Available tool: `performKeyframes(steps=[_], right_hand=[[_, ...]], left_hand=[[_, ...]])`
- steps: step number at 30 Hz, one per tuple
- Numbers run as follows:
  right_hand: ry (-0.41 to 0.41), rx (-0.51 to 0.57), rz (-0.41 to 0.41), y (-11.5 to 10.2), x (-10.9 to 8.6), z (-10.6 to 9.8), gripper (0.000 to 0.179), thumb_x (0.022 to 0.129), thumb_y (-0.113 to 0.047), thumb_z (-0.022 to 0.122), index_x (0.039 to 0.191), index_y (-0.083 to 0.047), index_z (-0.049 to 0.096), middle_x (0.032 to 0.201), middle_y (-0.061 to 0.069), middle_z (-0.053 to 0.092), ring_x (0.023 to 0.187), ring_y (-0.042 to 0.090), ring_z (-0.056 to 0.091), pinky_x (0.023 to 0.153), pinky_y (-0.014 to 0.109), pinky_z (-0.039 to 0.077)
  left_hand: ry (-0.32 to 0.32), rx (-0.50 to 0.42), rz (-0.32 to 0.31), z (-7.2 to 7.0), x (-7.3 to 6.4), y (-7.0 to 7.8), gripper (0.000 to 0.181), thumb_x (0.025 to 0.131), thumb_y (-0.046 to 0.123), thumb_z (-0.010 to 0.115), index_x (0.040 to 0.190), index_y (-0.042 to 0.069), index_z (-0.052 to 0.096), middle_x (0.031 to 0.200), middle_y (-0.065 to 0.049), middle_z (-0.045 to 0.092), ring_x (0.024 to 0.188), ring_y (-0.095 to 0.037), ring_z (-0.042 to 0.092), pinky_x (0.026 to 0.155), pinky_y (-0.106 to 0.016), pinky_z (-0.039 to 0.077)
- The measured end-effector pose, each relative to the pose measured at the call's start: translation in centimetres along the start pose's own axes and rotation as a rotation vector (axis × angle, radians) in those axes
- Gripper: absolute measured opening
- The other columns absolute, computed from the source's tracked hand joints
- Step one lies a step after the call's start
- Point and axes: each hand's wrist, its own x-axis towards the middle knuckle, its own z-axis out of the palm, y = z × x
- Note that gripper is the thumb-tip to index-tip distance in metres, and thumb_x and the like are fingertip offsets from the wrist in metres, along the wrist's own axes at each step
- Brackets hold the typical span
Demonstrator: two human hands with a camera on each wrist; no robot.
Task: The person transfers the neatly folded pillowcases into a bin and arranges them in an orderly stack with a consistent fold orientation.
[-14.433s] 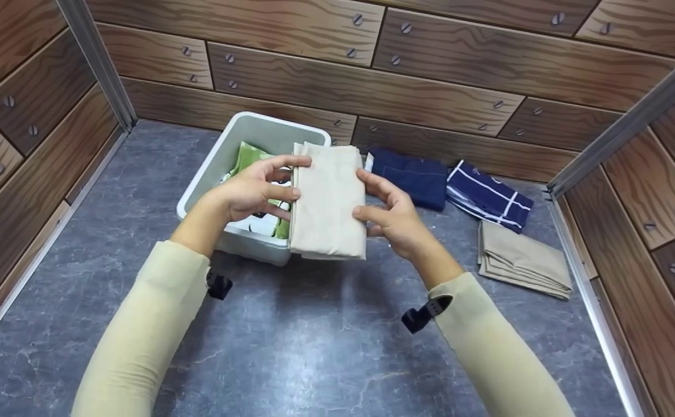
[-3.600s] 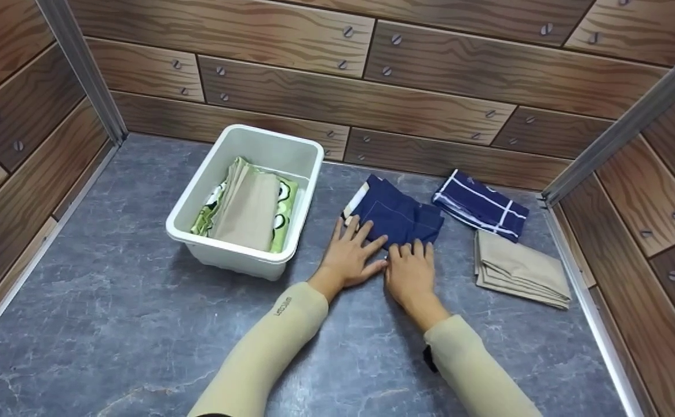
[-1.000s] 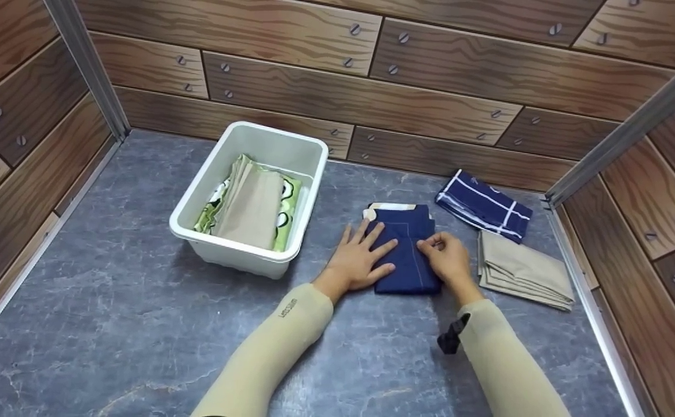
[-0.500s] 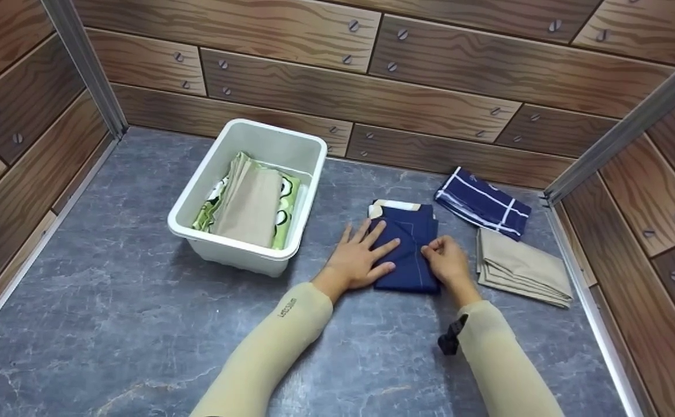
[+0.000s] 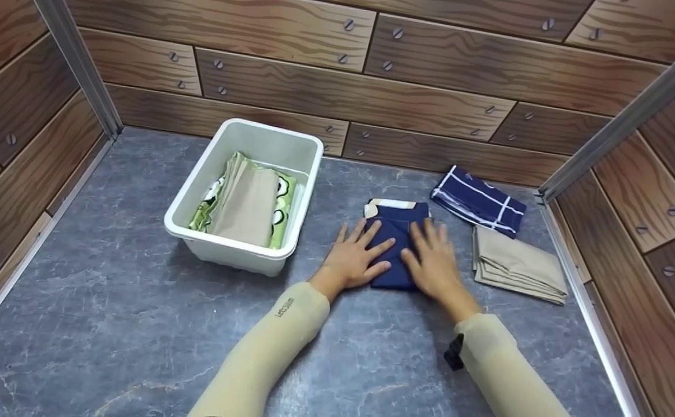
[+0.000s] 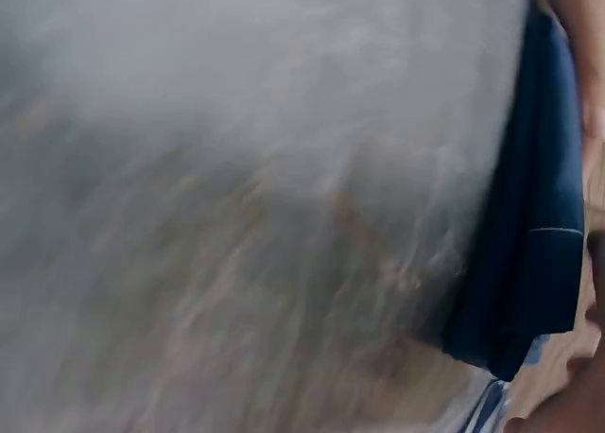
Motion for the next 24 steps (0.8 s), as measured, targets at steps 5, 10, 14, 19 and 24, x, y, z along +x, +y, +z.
performKeyframes(steps=[5,10,14,19,24], right_hand=[[-0.212,-0.069,-0.014,-0.1,-0.9,0.4,0.064,0.106,-0.047,0.037,0.158,-0.013,0.026,0.165,0.017,0.015,0.149,0.051,0.004,0.113,0.075,0.009],[-0.240,-0.073,0.050,-0.1,-1.0,0.6,0.071,0.104,-0.054,0.034,0.160,-0.012,0.021,0.165,0.022,0.007,0.149,0.052,0.004,0.114,0.073,0.010],[-0.237,-0.058,0.081,-0.3,-0.8,0.7,0.076,0.103,-0.057,0.035,0.160,-0.010,0.020,0.165,0.025,0.004,0.149,0.051,0.003,0.114,0.073,0.010],[-0.221,-0.040,0.080,-0.3,-0.9,1.3,0.076,0.103,-0.055,0.036,0.160,-0.009,0.017,0.164,0.026,0.001,0.149,0.051,0.001,0.115,0.073,0.010],[-0.203,-0.033,0.076,-0.4,-1.2,1.8,0.074,0.105,-0.051,0.037,0.160,-0.007,0.015,0.164,0.028,0.000,0.148,0.053,0.000,0.115,0.072,0.008]], left_hand=[[-0.012,0.003,-0.004,0.0,-0.2,0.1,0.062,0.100,0.067,0.015,0.158,0.044,0.015,0.169,-0.002,0.002,0.154,-0.034,0.004,0.120,-0.062,0.015],[-0.009,-0.028,-0.002,-0.1,-0.3,0.3,0.060,0.102,0.065,0.018,0.158,0.043,0.016,0.169,-0.002,0.002,0.154,-0.034,0.005,0.119,-0.063,0.016],[0.002,-0.047,-0.010,-0.2,-0.4,0.3,0.059,0.102,0.063,0.022,0.158,0.043,0.019,0.169,-0.004,0.003,0.154,-0.035,0.007,0.119,-0.063,0.017],[0.005,-0.071,-0.029,-0.2,-0.4,0.1,0.060,0.101,0.065,0.025,0.157,0.044,0.019,0.169,-0.008,0.001,0.153,-0.036,0.008,0.120,-0.061,0.016],[0.005,-0.089,-0.020,-0.2,-0.5,-0.1,0.060,0.102,0.064,0.026,0.157,0.042,0.021,0.168,-0.012,-0.001,0.153,-0.038,0.011,0.121,-0.060,0.016]])
